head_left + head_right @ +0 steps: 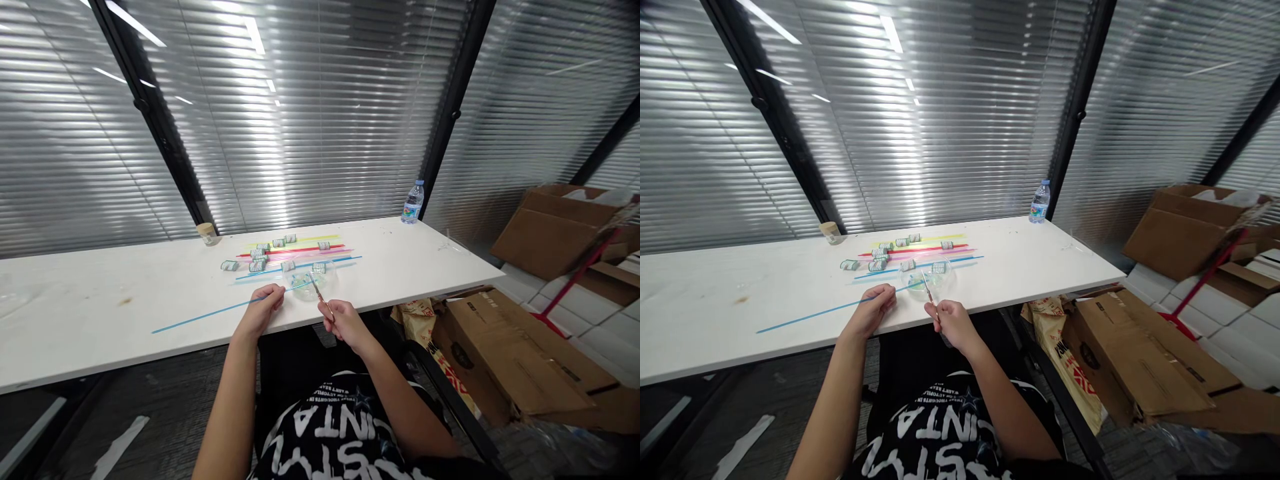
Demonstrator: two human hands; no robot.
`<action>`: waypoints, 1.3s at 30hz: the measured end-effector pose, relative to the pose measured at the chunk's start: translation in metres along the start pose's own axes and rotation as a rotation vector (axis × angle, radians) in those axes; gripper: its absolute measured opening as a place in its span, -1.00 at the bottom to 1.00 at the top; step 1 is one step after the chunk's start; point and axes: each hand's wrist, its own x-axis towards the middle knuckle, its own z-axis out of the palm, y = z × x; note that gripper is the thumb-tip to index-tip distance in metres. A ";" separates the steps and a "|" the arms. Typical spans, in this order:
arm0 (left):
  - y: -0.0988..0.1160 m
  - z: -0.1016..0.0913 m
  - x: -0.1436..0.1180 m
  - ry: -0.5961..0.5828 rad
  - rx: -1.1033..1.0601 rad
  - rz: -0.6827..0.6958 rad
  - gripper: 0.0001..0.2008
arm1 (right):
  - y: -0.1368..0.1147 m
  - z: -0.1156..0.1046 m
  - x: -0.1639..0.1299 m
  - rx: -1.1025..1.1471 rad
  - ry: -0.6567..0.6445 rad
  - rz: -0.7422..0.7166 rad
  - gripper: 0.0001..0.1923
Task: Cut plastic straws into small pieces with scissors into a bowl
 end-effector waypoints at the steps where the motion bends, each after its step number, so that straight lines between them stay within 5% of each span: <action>1: 0.000 0.000 0.000 -0.007 0.011 0.002 -0.60 | 0.000 0.000 0.000 -0.003 0.002 -0.003 -0.47; 20: -0.004 -0.002 0.002 -0.020 0.030 0.008 -0.58 | 0.000 0.000 0.002 -0.035 0.043 0.002 -0.47; 39: 0.008 0.007 0.001 0.228 -0.330 -0.027 -0.49 | -0.002 -0.007 0.007 0.083 0.102 0.057 -0.49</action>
